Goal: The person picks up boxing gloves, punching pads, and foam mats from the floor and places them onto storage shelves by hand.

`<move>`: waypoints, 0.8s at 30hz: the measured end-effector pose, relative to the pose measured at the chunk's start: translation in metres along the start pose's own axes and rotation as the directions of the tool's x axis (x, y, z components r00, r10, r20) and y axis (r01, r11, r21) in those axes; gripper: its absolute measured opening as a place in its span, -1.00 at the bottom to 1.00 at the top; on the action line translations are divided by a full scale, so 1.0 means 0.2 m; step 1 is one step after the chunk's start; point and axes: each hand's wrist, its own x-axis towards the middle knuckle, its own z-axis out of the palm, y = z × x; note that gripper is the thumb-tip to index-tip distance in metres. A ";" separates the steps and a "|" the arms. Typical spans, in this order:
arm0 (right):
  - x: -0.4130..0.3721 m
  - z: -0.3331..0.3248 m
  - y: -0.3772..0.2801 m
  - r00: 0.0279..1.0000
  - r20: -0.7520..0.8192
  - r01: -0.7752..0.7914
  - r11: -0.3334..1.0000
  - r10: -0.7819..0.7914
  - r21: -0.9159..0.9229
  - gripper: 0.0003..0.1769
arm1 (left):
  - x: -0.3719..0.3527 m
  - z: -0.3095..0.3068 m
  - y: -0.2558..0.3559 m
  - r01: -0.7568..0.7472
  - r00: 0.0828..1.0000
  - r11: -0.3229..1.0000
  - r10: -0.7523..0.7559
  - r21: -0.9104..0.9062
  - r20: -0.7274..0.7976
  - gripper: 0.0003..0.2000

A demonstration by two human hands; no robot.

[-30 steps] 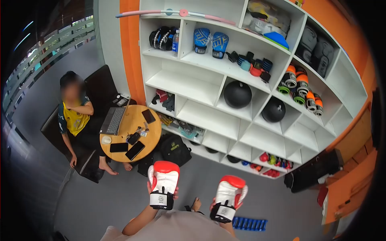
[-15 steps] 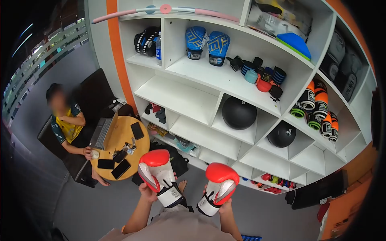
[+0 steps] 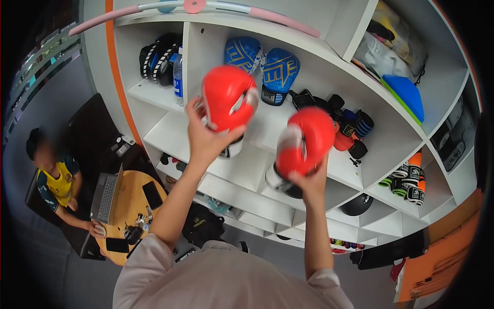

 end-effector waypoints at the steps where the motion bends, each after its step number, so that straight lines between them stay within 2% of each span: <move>1: 0.13 0.03 0.04 0.998 -0.060 0.009 0.996 -0.014 -0.084 0.31 | 0.11 0.07 0.00 -0.043 0.999 0.998 0.045 0.046 -0.030 0.08; 2: 0.24 0.10 0.02 0.993 -0.112 -0.038 0.997 0.030 -0.070 0.30 | 0.20 0.13 -0.02 -0.064 0.996 0.991 0.071 0.115 -0.058 0.08; 3: 0.37 0.16 0.04 0.987 -0.152 -0.056 0.998 0.059 0.028 0.29 | 0.29 0.20 -0.04 -0.050 0.996 0.990 0.060 0.129 -0.074 0.09; 4: 0.48 0.21 0.07 0.979 -0.197 -0.056 0.998 0.056 0.007 0.27 | 0.36 0.25 -0.06 -0.058 0.992 0.982 0.076 0.181 -0.097 0.09; 5: 0.57 0.26 0.10 0.974 -0.224 -0.026 0.995 0.004 -0.097 0.31 | 0.42 0.30 -0.09 -0.064 0.988 0.970 0.095 0.233 -0.123 0.09; 7: 0.74 0.31 0.21 0.954 -0.224 0.127 0.945 -0.200 -0.301 0.39 | 0.51 0.38 -0.15 -0.043 0.981 0.966 0.089 0.254 -0.173 0.09; 8: 0.80 0.36 0.24 0.955 -0.218 0.130 0.945 -0.201 -0.300 0.39 | 0.55 0.42 -0.19 -0.011 0.973 0.961 0.075 0.278 -0.219 0.09; 10: 0.86 0.44 0.31 0.902 -0.333 0.067 0.853 -0.273 -0.518 0.47 | 0.58 0.46 -0.30 -0.005 0.976 0.951 0.073 0.309 -0.207 0.09; 11: 0.87 0.45 0.39 0.905 -0.329 0.066 0.854 -0.269 -0.516 0.47 | 0.59 0.48 -0.35 -0.006 0.978 0.941 0.076 0.338 -0.192 0.09; 13: 0.89 0.46 0.56 0.850 -0.273 0.265 0.813 -0.451 -0.519 0.50 | 0.57 0.47 -0.39 -0.046 0.970 0.936 0.125 0.350 -0.207 0.10; 15: 0.89 0.44 0.55 0.874 -0.215 0.262 0.795 -0.436 -0.547 0.50 | 0.56 0.42 -0.35 0.052 0.992 0.950 -0.012 0.309 -0.130 0.11; 17: 0.89 0.42 0.56 0.897 -0.174 0.317 0.866 -0.406 -0.386 0.49 | 0.57 0.39 -0.35 0.029 0.990 0.943 0.018 0.330 -0.138 0.12; 18: 0.88 0.42 0.58 0.892 -0.198 0.281 0.842 -0.406 -0.460 0.48 | 0.57 0.39 -0.34 0.031 0.986 0.899 0.043 0.436 -0.161 0.11; 19: 0.86 0.43 0.55 0.897 -0.196 0.273 0.845 -0.396 -0.459 0.48 | 0.58 0.38 -0.33 0.034 0.980 0.843 0.076 0.537 -0.181 0.11; 20: 0.85 0.44 0.53 0.889 -0.229 0.241 0.831 -0.396 -0.501 0.47 | 0.58 0.37 -0.36 -0.004 0.978 0.847 0.113 0.532 -0.173 0.10; 22: 0.84 0.47 0.49 0.883 -0.261 0.203 0.818 -0.391 -0.539 0.47 | 0.58 0.38 -0.36 0.019 0.980 0.830 0.095 0.557 -0.175 0.09; 24: 0.82 0.48 0.48 0.872 -0.263 0.152 0.738 -0.413 -0.657 0.46 | 0.56 0.40 -0.35 0.043 0.982 0.813 0.074 0.581 -0.176 0.09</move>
